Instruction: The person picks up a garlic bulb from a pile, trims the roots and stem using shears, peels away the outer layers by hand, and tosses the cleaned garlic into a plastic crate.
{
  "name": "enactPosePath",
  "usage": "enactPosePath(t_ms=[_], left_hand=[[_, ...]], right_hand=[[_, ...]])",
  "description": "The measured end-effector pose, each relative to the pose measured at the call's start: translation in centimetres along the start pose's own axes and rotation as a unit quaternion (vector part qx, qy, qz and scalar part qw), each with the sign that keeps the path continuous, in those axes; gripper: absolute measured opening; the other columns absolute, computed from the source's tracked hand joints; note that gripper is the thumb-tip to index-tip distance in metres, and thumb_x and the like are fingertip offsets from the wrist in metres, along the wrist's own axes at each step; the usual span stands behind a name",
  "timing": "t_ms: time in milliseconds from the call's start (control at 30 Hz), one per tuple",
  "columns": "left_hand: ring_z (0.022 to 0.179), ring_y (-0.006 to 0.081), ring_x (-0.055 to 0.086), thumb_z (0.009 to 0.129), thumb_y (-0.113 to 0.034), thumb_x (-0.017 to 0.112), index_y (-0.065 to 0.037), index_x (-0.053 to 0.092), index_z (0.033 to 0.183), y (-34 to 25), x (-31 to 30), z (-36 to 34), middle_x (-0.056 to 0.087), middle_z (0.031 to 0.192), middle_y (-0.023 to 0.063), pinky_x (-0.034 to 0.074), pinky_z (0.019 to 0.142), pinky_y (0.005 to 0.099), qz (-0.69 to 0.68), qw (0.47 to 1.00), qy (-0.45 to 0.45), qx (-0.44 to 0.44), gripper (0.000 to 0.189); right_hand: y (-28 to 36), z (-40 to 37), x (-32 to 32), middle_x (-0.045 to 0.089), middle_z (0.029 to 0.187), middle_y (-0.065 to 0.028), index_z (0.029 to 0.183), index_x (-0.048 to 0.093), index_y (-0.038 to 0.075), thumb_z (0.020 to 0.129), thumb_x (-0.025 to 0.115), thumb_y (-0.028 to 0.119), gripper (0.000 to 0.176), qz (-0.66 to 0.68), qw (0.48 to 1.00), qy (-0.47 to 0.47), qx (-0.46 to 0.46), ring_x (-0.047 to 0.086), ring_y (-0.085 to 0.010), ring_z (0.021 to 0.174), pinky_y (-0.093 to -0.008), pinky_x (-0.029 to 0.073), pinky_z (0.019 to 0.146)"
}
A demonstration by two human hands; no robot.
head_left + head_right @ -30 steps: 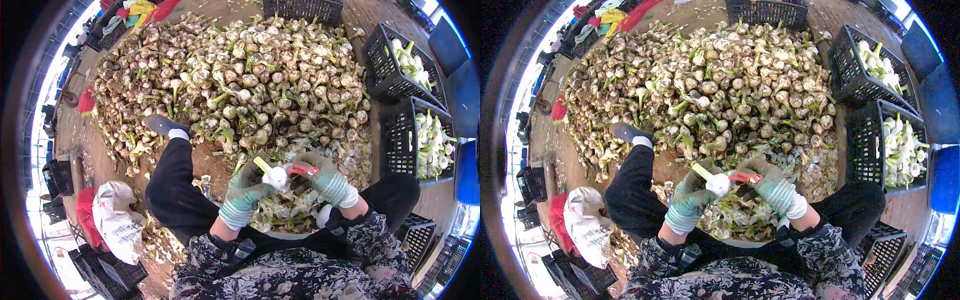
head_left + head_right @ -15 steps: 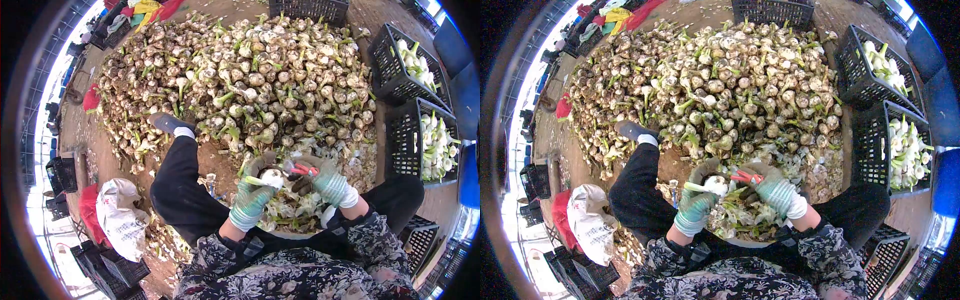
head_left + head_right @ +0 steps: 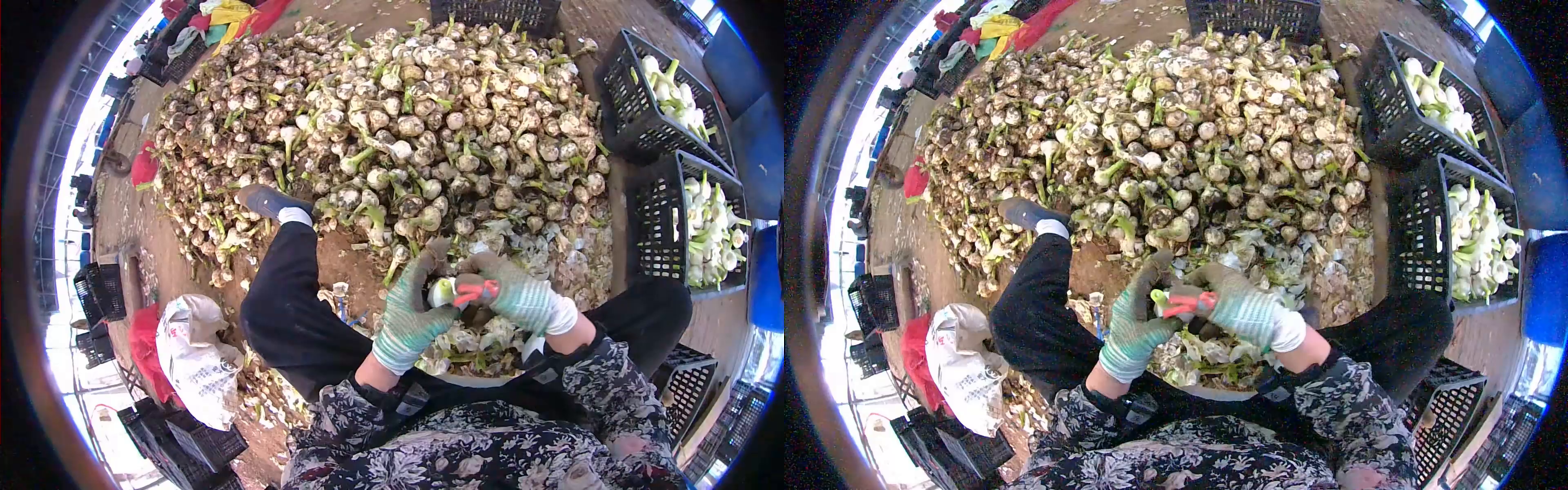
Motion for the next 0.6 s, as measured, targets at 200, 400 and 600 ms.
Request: enactPosePath(t_ms=[200, 400, 600], left_hand=[[0.118, 0.0204, 0.039, 0.06, -0.003, 0.072, 0.0, 0.031, 0.131, 0.3, -0.7, -0.6, 0.041, 0.129, 0.0108, 0.033, 0.098, 0.0327, -0.143, 0.988, -0.011, -0.058, 0.083], [0.113, 0.0191, 0.044, 0.063, 0.0, 0.068, 0.001, 0.028, 0.132, 1.0, -0.4, -0.3, 0.041, 0.127, 0.0113, 0.037, 0.093, 0.0311, -0.102, 0.993, -0.024, -0.049, 0.08], [0.11, 0.0199, 0.047, 0.066, 0.002, 0.068, -0.001, 0.028, 0.133, 0.0, 0.3, -0.9, 0.046, 0.122, 0.0115, 0.041, 0.091, 0.031, -0.218, 0.973, 0.022, -0.079, 0.077]], right_hand=[[0.4, -1.2, -0.2, 0.055, 0.106, -0.017, 0.116, 0.042, -0.005, 0.082, 0.057, 0.041, 0.059, 0.177, 0.983, 0.035, 0.041, 0.061, -0.0207, 0.084, -0.0286, 0.053, 0.061], [3.3, -3.4, -0.5, 0.06, 0.095, -0.014, 0.102, 0.058, 0.004, 0.078, 0.058, 0.014, 0.026, -0.09, 0.963, -0.206, -0.147, 0.059, -0.0269, 0.087, -0.0323, 0.046, 0.078], [-1.3, -1.9, -1.6, 0.064, 0.083, -0.0075, 0.098, 0.058, 0.003, 0.085, 0.053, 0.013, 0.018, 0.143, 0.973, -0.174, 0.041, 0.06, -0.0178, 0.066, -0.0283, 0.047, 0.061]])
Point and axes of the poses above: each hand's wrist, its own z-axis towards the middle knuckle, its own x-axis out of the palm, y = z × x, the point moved 7 cm from there along z, towards the middle knuckle
